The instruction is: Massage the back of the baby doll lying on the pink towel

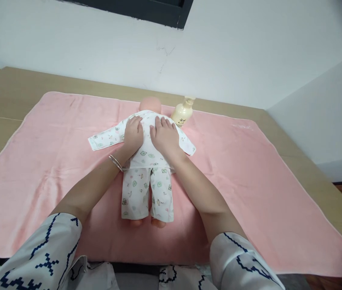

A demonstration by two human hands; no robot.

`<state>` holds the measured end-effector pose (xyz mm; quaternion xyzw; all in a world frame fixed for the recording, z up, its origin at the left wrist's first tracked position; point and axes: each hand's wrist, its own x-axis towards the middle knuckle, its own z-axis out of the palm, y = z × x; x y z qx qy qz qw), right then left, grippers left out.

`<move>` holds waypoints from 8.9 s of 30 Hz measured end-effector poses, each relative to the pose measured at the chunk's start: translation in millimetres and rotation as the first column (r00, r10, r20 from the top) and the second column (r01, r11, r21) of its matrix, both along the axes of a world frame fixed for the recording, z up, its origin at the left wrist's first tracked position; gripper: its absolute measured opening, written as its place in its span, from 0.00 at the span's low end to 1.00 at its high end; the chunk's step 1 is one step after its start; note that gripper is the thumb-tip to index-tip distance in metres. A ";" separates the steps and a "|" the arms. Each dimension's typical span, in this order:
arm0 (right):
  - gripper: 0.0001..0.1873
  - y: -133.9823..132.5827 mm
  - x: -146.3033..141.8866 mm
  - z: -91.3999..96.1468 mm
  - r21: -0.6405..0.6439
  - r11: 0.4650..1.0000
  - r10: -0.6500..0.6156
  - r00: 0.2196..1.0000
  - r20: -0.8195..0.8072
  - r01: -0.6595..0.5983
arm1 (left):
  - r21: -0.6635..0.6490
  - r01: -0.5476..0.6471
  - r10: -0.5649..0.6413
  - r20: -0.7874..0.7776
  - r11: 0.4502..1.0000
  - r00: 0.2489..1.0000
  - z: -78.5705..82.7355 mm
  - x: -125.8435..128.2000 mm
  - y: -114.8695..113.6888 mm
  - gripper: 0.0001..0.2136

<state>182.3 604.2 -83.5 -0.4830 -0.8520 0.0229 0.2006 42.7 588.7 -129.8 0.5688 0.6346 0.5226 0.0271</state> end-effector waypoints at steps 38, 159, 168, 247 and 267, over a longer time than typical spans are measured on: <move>0.28 -5.1 -4.9 -7.2 0.080 0.995 0.055 0.998 -0.007 -0.055 | -0.063 0.073 -0.088 -0.280 0.995 0.956 15.5 4.6 -1.5 0.15; 0.30 2.8 -0.9 3.1 -0.071 0.996 0.057 0.998 0.019 -0.055 | -0.122 -0.040 0.003 -0.287 0.992 0.958 12.7 8.7 -4.2 0.18; 0.31 27.4 7.8 -2.9 -0.076 0.977 0.200 0.980 0.019 -0.198 | -0.111 0.052 -0.090 -0.371 0.992 0.924 14.0 5.3 1.2 0.18; 0.31 44.8 11.5 -7.4 -0.112 0.964 0.233 0.970 -0.072 -0.240 | -0.213 0.049 -0.115 -0.310 0.976 0.944 9.3 5.0 6.5 0.24; 0.27 33.8 6.5 0.0 -0.024 0.991 0.134 0.990 -0.044 -0.135 | -0.135 -0.010 -0.031 -0.294 0.991 0.955 7.2 7.6 1.9 0.23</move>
